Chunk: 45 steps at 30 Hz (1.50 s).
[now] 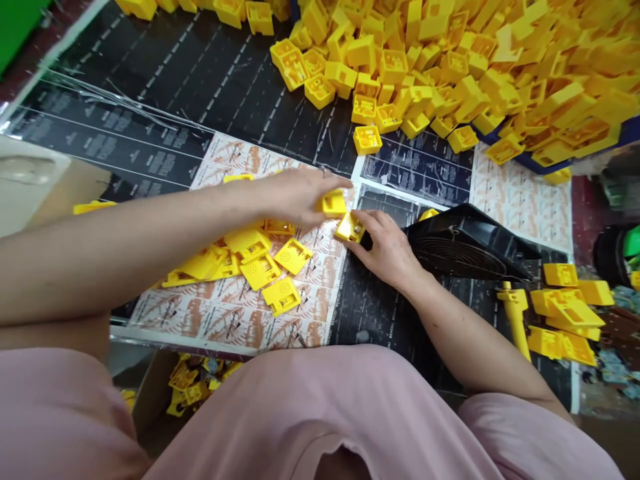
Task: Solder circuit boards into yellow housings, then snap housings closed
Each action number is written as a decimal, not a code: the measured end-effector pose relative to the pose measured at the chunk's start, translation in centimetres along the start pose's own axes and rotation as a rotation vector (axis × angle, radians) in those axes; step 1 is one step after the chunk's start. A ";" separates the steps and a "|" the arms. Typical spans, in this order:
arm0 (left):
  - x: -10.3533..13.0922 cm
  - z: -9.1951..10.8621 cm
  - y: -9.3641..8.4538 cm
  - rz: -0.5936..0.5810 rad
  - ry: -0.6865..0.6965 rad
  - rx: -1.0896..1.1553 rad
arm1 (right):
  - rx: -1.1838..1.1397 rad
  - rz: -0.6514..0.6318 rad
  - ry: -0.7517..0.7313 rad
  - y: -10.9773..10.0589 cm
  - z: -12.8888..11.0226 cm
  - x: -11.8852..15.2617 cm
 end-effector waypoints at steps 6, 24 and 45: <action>1.9 -0.2 2.1 0.006 -0.006 -0.061 | 0.011 -0.012 -0.024 -0.2 0.1 0.6; 3.8 2.3 1.9 0.237 0.330 -0.114 | 0.078 0.026 -0.073 -0.2 -0.2 1.0; 5.7 3.0 -1.1 0.294 0.415 0.341 | -0.317 0.171 -0.007 -2.2 -2.2 -1.1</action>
Point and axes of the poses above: each hand's wrist, its own x-axis away from the middle knuckle, its own y-axis out of the palm, z = x × y, the point moved 10 cm from there along -x, towards the middle knuckle, and after that the axes turned 5 degrees about -y, right-handed, at the moved point
